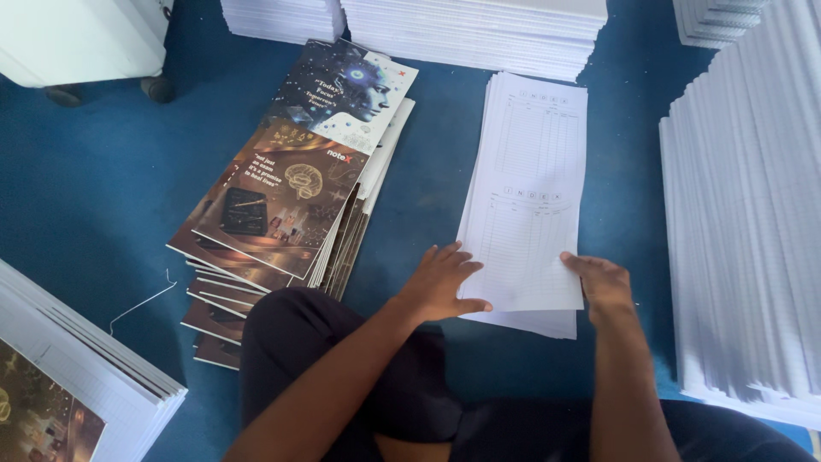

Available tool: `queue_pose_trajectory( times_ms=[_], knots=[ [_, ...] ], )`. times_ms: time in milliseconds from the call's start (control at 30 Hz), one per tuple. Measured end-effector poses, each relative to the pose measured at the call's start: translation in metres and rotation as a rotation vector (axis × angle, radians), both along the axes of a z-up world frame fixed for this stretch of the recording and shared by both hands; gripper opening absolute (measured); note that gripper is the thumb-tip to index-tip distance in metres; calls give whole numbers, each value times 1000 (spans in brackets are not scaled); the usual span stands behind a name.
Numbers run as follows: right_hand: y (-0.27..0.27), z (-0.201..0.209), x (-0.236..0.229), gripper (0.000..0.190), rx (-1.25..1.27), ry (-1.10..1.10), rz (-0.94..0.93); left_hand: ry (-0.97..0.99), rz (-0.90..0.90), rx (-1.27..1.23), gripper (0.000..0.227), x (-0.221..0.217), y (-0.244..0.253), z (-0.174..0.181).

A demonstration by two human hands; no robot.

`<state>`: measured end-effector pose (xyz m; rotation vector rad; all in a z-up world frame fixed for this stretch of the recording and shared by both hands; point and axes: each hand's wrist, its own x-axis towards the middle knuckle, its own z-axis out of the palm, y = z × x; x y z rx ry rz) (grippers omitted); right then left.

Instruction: The person sits on the floor and assembles notebooks by inserting folded index sheets into printed covers. They repeatedly pick up a cover, place a folded sheet inside, and stack the completed unit.

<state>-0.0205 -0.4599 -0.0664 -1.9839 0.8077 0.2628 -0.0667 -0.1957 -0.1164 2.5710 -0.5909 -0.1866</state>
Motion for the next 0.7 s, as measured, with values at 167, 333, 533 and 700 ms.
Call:
queue_pose_trajectory(
  times_ms=[167,333,533,700],
  knots=[
    [1,-9,1,45,88,-99,-4,-99,5,-102,86,1,-8,1],
    [7,-19,3,35,127,-146,79,-46,42,-240,86,0,-28,11],
    [12,-36,6,37,206,-220,162,181,122,-340,96,-2,-57,27],
    [13,-39,10,42,367,-193,74,129,165,-416,84,-3,-70,26]
  ],
)
